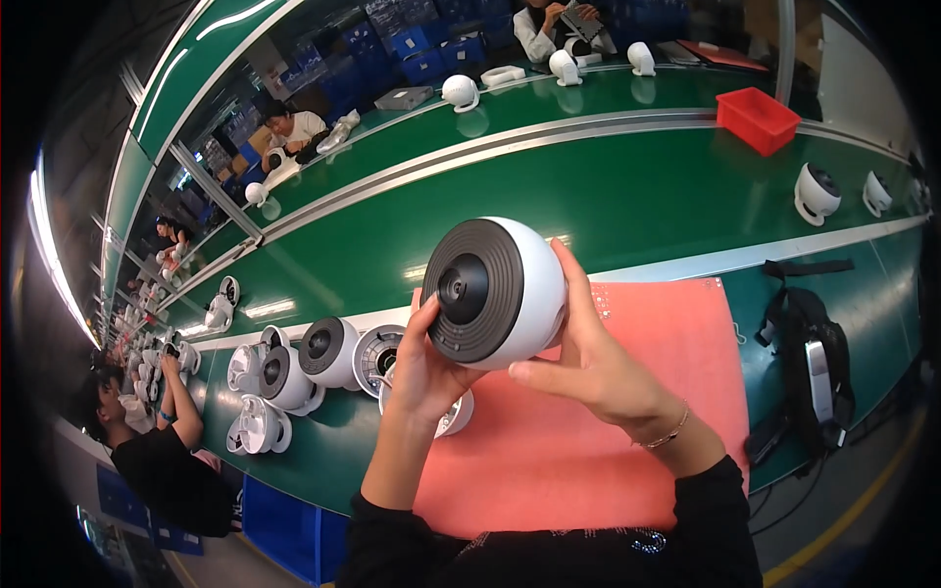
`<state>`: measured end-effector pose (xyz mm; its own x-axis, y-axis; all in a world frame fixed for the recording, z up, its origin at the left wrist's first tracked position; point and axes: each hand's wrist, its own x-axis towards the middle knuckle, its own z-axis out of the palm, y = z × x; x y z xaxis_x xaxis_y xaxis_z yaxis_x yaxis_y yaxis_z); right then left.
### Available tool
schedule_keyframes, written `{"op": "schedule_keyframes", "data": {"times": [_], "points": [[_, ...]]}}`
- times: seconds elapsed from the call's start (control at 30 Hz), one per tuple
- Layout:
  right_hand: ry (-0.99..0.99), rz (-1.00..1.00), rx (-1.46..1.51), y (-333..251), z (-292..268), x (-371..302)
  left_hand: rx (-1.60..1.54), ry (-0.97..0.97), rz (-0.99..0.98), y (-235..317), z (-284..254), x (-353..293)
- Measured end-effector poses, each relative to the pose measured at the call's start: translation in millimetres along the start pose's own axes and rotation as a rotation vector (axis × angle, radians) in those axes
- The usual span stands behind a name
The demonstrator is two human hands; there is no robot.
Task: Assemble the internal components and outer housing of dome security cameras on a production line.
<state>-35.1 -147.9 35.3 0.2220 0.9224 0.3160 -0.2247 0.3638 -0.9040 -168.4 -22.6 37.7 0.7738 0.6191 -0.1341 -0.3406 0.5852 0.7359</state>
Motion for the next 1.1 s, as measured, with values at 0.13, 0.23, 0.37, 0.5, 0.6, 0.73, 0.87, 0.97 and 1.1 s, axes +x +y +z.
{"op": "schedule_keyframes", "data": {"times": [0.13,0.23,0.37,0.5,0.6,0.73,0.87,0.97,1.1], "points": [[0.065,0.074,0.420,-2.5,-6.0,5.7,0.034,-0.024,-0.018,-6.1,-0.9,5.5],[0.108,0.136,0.521,-5.5,-10.8,14.7,0.078,-0.121,0.009,-7.1,-6.2,-0.8],[0.228,0.256,0.646,22.4,-57.6,45.6,0.152,-0.228,0.180,0.7,-0.6,-36.2],[0.619,0.072,0.595,35.6,-114.3,75.9,0.383,0.097,0.393,-31.6,-40.2,-107.9],[0.737,0.023,0.457,65.7,-177.9,103.0,0.272,0.398,0.345,-67.4,-42.6,-148.9],[0.719,0.141,0.482,105.9,-218.3,125.8,-0.036,0.491,0.204,-78.6,-71.7,-137.1],[0.675,0.125,0.331,122.1,-239.5,116.6,0.012,0.554,0.317,-88.4,-61.7,-96.1],[0.888,0.274,-0.050,92.1,-173.5,104.3,-0.162,0.537,0.398,-95.0,-86.0,-79.0],[0.895,0.139,-0.897,96.9,-176.4,86.8,-0.081,0.640,0.360,-94.7,-97.8,-93.2]]}}
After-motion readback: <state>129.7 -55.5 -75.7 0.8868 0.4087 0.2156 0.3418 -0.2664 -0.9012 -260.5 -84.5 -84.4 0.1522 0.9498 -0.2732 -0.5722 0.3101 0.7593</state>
